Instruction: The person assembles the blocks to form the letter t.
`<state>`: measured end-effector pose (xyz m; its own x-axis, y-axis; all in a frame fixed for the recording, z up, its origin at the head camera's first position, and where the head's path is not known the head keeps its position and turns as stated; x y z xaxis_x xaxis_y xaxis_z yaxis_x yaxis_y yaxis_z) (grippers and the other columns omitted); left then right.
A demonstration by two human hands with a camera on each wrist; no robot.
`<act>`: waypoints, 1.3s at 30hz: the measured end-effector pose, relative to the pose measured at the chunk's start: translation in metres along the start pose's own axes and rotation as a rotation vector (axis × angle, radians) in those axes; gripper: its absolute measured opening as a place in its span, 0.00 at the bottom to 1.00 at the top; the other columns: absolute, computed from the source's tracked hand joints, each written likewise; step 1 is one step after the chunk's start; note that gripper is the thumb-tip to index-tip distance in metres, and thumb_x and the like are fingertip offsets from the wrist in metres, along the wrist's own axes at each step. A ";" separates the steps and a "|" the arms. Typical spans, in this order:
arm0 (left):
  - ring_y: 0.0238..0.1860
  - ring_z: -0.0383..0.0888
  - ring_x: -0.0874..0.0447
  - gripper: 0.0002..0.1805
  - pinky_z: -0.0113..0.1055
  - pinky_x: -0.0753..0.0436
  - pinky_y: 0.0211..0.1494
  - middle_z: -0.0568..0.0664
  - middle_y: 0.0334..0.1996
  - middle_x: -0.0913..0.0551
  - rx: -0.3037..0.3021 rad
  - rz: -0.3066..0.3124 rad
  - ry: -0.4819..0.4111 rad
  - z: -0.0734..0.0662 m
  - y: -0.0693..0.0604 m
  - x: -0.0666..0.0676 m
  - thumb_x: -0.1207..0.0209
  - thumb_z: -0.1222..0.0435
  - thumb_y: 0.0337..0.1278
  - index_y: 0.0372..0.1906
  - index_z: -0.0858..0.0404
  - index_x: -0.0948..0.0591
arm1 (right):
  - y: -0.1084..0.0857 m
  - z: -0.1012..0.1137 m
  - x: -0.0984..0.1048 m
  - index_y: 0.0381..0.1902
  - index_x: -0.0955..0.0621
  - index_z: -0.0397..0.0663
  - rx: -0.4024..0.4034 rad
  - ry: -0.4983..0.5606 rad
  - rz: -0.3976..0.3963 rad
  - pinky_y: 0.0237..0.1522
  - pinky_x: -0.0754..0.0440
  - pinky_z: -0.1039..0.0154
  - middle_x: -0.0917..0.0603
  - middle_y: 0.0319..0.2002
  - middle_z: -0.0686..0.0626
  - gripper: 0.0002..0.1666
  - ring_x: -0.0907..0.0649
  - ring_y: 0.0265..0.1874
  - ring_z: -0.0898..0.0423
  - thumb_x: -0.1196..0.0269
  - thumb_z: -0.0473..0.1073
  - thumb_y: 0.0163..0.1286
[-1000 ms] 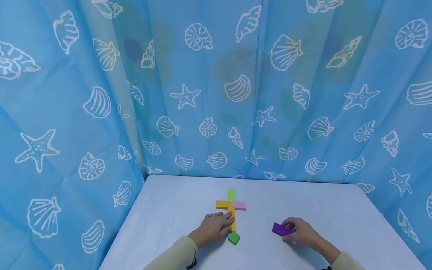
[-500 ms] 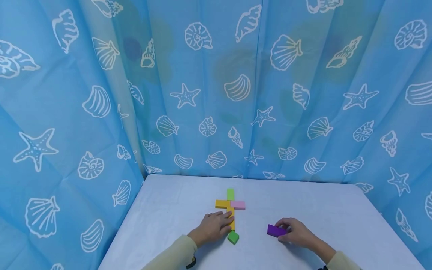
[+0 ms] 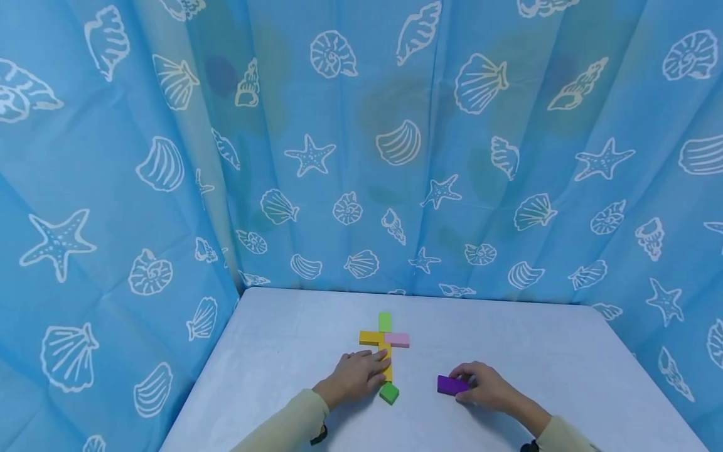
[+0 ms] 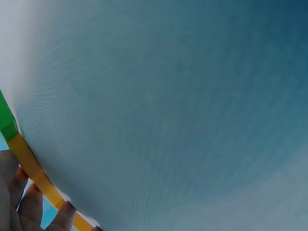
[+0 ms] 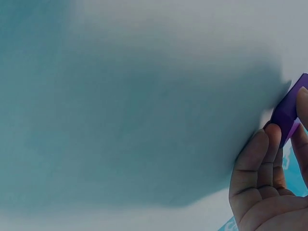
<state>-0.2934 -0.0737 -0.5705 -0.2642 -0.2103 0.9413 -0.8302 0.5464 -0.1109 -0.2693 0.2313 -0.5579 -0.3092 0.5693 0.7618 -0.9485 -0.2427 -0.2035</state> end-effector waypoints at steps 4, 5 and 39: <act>0.73 0.48 0.34 0.26 0.60 0.31 0.69 0.32 0.73 0.35 0.001 -0.002 -0.005 0.000 0.000 -0.001 0.48 0.46 0.71 0.71 0.42 0.30 | 0.002 0.005 -0.005 0.46 0.16 0.51 -0.023 -0.010 0.007 0.46 0.17 0.52 0.17 0.38 0.52 0.20 0.19 0.40 0.56 0.25 0.39 0.54; 0.73 0.48 0.34 0.26 0.60 0.31 0.69 0.32 0.73 0.35 0.002 -0.003 -0.006 0.000 0.000 -0.001 0.48 0.47 0.70 0.71 0.42 0.30 | 0.003 0.006 -0.006 0.45 0.16 0.51 -0.028 -0.015 0.008 0.46 0.17 0.52 0.17 0.38 0.53 0.19 0.19 0.40 0.56 0.25 0.39 0.54; 0.73 0.48 0.34 0.25 0.62 0.31 0.68 0.30 0.73 0.35 0.030 0.007 -0.008 -0.002 0.001 0.004 0.47 0.47 0.70 0.69 0.40 0.29 | 0.008 0.032 -0.020 0.47 0.17 0.47 0.037 0.034 0.092 0.40 0.18 0.57 0.19 0.38 0.52 0.23 0.22 0.36 0.55 0.24 0.39 0.52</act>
<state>-0.2942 -0.0723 -0.5661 -0.2740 -0.2134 0.9378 -0.8427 0.5232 -0.1272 -0.2683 0.1927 -0.5555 -0.3972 0.5697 0.7196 -0.9132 -0.3231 -0.2482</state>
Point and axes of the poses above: each hand's wrist, its own y-axis towards the middle knuckle, its own x-axis out of the back of the hand, z = x × y, the point moved 1 cm from there along y, towards the middle knuckle
